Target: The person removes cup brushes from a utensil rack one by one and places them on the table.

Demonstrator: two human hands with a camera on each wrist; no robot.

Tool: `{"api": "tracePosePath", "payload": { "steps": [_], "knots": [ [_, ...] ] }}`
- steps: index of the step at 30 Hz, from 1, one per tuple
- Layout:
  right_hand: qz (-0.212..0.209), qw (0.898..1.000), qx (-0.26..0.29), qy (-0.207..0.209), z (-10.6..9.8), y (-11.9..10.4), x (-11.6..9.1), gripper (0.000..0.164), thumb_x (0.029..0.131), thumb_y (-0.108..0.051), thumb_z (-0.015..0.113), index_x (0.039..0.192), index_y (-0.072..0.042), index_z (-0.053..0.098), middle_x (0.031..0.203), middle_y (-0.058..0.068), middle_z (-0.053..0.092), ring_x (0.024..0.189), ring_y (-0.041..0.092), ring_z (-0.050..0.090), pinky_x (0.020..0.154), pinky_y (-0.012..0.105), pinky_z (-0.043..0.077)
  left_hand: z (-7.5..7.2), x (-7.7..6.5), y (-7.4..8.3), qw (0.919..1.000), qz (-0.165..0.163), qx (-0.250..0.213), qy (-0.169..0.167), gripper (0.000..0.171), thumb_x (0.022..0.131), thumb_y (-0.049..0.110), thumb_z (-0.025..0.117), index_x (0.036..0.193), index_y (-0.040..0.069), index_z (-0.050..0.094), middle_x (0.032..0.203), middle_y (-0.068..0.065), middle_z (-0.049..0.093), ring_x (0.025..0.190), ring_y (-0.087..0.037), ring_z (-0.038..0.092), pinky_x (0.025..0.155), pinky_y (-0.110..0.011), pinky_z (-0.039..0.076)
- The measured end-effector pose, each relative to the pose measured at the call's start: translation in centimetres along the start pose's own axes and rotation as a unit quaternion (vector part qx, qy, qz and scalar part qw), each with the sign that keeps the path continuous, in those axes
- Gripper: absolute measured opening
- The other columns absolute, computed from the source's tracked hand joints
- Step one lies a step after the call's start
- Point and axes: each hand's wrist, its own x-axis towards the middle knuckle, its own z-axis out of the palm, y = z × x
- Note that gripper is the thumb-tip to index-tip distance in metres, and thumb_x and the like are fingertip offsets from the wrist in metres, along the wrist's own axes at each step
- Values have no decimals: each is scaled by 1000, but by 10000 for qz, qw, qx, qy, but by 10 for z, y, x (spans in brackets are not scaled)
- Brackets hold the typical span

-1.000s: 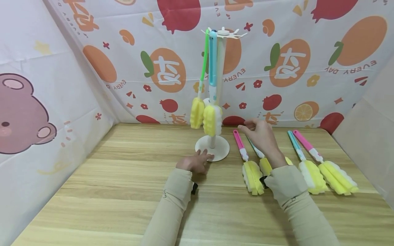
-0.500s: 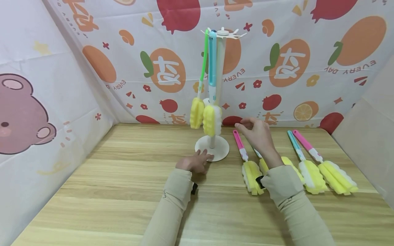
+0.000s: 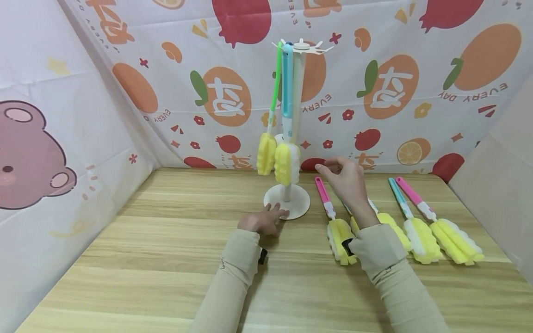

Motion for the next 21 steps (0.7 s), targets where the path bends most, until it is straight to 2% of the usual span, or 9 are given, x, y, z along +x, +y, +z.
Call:
{"api": "tracePosePath", "payload": {
  "steps": [12,21],
  "knots": [
    [58,9999,102,98,6,-3,1,39,83,-42,61,101,-7,64,90,9,64,72,19,59,58,17,47,1,2,0,10000,-5,-23,2,70,76,11,63,138,30,34,150,-2,11,133,-23,4,94,-53,34],
    [154,9994,287,-142,12,-9,0,45,82,-44,62,108,-7,62,102,8,58,87,18,52,69,29,48,1,2,-1,10000,-32,-15,6,71,76,10,62,138,30,34,150,-2,11,133,-23,5,94,-53,35]
  ]
}}
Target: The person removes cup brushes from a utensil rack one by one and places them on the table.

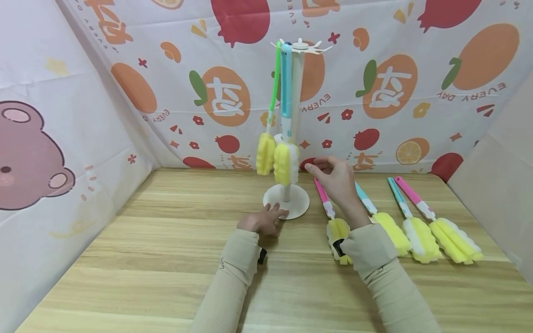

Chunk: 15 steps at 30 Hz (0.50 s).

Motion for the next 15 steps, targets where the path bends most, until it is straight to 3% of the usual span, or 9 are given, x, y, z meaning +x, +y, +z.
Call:
{"api": "tracePosePath", "payload": {
  "steps": [7,15],
  "knots": [
    [27,9997,233,-53,4,-1,1,45,81,-44,63,108,-9,61,102,6,59,86,15,53,69,26,48,0,0,0,10000,-19,7,-47,71,76,9,61,138,30,33,151,-2,10,133,-23,3,94,-53,34],
    [74,9989,442,-151,7,-4,1,48,81,-45,63,112,-8,58,104,6,59,89,15,54,75,33,51,0,-1,0,10000,-76,15,-19,71,77,9,60,138,31,33,151,-1,11,133,-23,4,94,-52,34]
  ]
}}
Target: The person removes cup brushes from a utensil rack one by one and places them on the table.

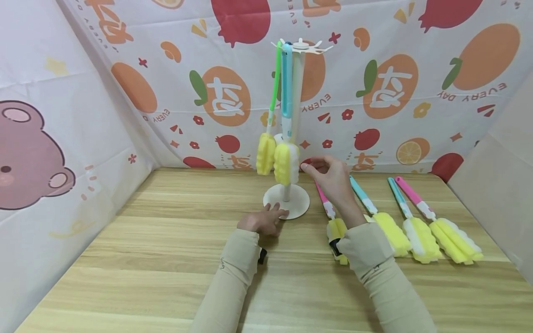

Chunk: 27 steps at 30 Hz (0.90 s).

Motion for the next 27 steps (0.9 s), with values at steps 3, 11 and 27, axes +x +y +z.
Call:
{"api": "tracePosePath", "payload": {
  "steps": [3,11,27],
  "knots": [
    [-38,10000,69,-24,3,-1,0,50,80,-43,64,115,-8,56,107,7,58,93,16,53,80,37,50,0,0,0,10000,29,-9,1,70,77,9,61,138,30,34,151,-2,11,133,-23,4,95,-53,34],
    [-164,9998,11,58,8,-4,1,51,80,-37,66,120,-8,52,111,10,58,95,19,52,82,42,48,0,0,0,10000,20,-14,-7,70,77,9,61,138,31,34,151,-2,11,133,-23,4,95,-52,34],
    [-276,9994,191,10,17,-11,2,52,80,-29,68,123,-7,48,110,10,57,95,18,52,86,41,46,-1,-1,1,10000,35,8,24,70,77,10,61,137,31,35,150,-2,12,133,-23,5,92,-52,36]
  ]
}}
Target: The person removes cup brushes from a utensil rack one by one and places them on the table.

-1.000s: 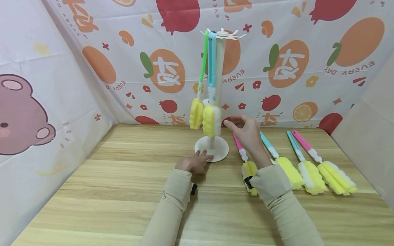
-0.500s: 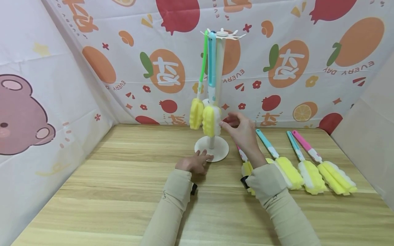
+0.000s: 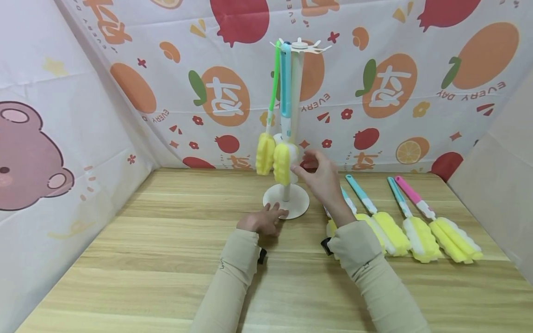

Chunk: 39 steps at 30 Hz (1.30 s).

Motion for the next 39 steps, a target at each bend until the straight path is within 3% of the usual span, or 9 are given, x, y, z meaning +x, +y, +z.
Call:
{"api": "tracePosePath", "payload": {
  "steps": [8,16,28,39],
  "knots": [
    [-78,10000,-41,-40,7,-3,1,57,80,-29,68,127,-6,44,111,13,55,97,21,51,86,42,46,0,0,-1,10000,-55,-67,-50,71,77,11,61,138,33,33,151,-1,10,133,-22,2,96,-52,33],
    [121,9998,-160,55,13,-3,2,62,78,-31,70,128,-8,41,111,11,55,97,24,52,84,41,47,1,0,-1,9999,-58,-139,-41,71,77,11,63,138,33,33,151,0,10,133,-21,2,95,-53,33],
    [-23,9999,108,29,25,-4,5,64,77,-25,71,129,-5,38,114,11,51,99,19,48,85,39,46,0,0,-2,10000,63,-17,13,71,77,13,63,139,30,33,150,-2,11,133,-24,4,93,-52,36],
    [-121,9989,64,452,36,-4,7,74,76,-23,72,135,-12,30,116,10,51,94,19,48,83,38,46,0,0,-1,9999,-24,-123,-29,73,76,13,65,138,31,33,151,0,10,133,-22,2,95,-53,33]
  ]
}}
